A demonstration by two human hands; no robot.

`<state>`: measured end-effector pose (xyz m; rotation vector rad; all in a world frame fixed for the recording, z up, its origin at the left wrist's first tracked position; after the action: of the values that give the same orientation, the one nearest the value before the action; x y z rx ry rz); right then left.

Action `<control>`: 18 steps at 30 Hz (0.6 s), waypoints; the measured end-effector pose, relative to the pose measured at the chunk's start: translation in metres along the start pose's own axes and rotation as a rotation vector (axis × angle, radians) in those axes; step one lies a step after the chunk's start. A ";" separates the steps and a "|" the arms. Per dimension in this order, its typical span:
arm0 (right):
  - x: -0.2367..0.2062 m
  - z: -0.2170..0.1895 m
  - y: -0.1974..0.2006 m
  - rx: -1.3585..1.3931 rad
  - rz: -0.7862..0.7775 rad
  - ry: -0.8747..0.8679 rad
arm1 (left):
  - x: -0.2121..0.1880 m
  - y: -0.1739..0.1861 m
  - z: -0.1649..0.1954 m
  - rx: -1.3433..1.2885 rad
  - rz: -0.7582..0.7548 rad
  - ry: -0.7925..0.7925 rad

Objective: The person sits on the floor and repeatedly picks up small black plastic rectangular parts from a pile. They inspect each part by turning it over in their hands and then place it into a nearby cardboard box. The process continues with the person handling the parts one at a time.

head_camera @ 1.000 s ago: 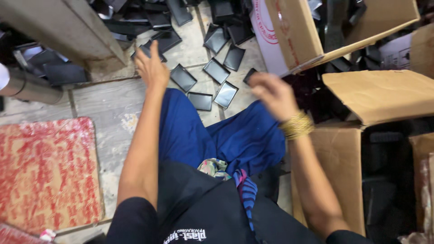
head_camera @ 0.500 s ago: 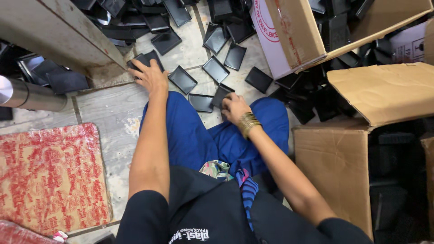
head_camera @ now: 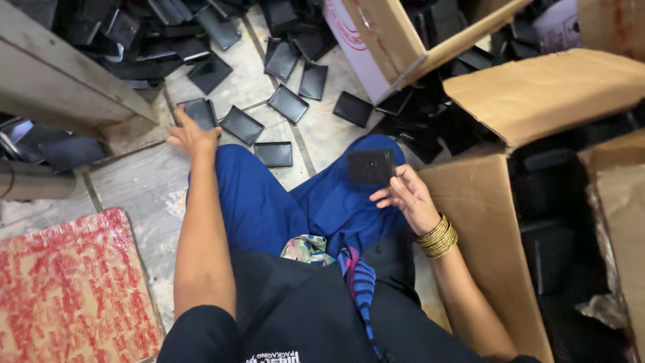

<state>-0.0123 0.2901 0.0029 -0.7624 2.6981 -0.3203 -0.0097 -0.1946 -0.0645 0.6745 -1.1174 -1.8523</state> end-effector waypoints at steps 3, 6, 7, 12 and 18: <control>-0.021 -0.022 -0.004 -0.517 0.042 0.252 | -0.004 0.006 -0.001 -0.145 0.142 -0.145; -0.031 -0.043 -0.010 -1.225 -0.027 0.390 | -0.016 0.014 0.000 -0.487 0.364 -0.397; -0.030 -0.046 -0.012 -1.282 -0.080 0.350 | -0.024 0.016 0.000 -0.552 0.354 -0.367; -0.032 -0.059 -0.024 -1.228 0.104 0.295 | -0.121 0.016 0.028 -1.068 -0.127 -0.298; -0.012 -0.042 -0.082 -0.723 0.128 0.377 | -0.271 0.023 0.088 -1.320 -0.688 -0.223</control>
<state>0.0204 0.2337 0.0694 -0.7490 3.2211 0.6450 0.0648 0.0736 0.0018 0.0205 0.4467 -2.7135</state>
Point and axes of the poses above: each hand's wrist, its own x-axis towards the middle knuckle, its own y-axis out of the back of the hand, z = x × y, the point moved 2 cm from there along x, towards the middle knuckle, and after that the axes turned 5 degrees about x, right-handed, at the moved point
